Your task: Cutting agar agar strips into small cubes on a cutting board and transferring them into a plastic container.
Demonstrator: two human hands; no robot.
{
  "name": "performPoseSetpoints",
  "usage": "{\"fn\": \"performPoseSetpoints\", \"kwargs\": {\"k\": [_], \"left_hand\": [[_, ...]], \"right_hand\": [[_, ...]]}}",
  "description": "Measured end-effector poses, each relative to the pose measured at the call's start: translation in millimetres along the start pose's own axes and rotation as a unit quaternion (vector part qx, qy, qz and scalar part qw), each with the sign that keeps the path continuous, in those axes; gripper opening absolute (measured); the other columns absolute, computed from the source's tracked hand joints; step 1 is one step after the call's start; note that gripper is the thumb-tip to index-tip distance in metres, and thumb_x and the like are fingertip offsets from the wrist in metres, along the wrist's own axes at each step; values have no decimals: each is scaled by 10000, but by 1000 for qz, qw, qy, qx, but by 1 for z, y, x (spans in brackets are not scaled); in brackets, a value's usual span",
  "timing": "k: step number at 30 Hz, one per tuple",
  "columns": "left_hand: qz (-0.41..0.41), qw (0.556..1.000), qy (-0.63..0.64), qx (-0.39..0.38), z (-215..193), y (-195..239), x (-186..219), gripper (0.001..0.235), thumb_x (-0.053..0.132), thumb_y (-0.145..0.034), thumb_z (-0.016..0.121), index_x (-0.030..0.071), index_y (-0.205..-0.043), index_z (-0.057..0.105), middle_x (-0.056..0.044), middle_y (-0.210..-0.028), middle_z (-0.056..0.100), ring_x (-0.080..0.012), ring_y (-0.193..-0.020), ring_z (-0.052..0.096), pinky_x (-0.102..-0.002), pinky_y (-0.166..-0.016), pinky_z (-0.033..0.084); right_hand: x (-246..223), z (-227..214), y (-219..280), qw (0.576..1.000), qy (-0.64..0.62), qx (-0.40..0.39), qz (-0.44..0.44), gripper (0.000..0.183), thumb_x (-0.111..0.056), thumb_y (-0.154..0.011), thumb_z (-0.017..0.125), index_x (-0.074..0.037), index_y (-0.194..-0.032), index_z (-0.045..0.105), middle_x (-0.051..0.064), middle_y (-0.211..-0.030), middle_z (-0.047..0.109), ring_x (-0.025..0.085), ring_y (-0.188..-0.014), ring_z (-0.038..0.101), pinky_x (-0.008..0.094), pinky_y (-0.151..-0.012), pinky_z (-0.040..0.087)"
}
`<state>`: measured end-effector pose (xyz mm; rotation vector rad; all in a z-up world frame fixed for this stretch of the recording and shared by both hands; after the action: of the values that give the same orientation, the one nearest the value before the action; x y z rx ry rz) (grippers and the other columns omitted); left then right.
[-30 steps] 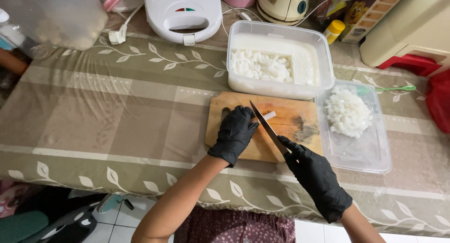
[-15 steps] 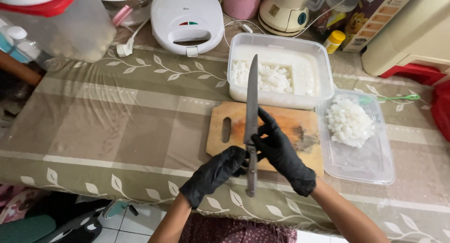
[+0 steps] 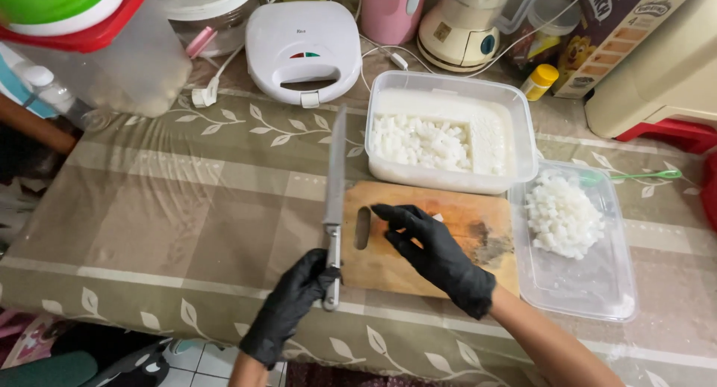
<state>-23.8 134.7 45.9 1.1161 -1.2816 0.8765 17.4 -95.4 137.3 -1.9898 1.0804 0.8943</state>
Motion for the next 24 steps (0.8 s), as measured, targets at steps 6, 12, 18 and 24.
{"fn": "performPoseSetpoints", "kwargs": {"k": [6,12,18,24], "left_hand": [[-61,994,-61,66,-54,-11,6,105,200,-958,670,109,-1006,687,18,-908,660,-78,-871,587,-259,-808,486],[-143,982,-21,119,-57,-16,28,156,177,-949,674,101,-1083,698,23,-983,662,-86,-949,570,-250,-893,445],[-250,942,-202,101,-55,-33,11,391,387,-961,657,209,-1309,668,-103,-1249,742,-253,-1150,704,-404,-988,530],[-274,927,-235,103,-42,-31,49,409,384,-945,650,231,-1325,656,-95,-1323,711,-282,-1271,638,-429,-1057,489]], "right_hand": [[42,-48,35,979,198,24,-40,470,-96,-990,561,-174,-1451,516,111,-1412,605,301,-1254,598,413,-1062,460],[84,-65,46,960,271,0,-71,594,-17,-939,568,-147,-1503,434,153,-1466,547,353,-1256,577,479,-1022,499],[91,-72,38,970,242,-35,3,533,-205,-971,569,-199,-1499,498,109,-1495,531,383,-1305,519,490,-1039,490],[115,-71,40,957,274,-55,74,597,-371,-960,578,-350,-1534,418,-15,-1505,507,282,-1299,551,449,-1061,502]]}}
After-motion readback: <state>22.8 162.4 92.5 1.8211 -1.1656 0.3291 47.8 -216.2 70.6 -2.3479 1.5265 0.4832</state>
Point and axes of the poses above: each hand's wrist, its own y-axis away from the middle knuckle, its own z-axis out of the palm, x = y × z, the point moved 5 cm from there along -y, towards the middle knuckle
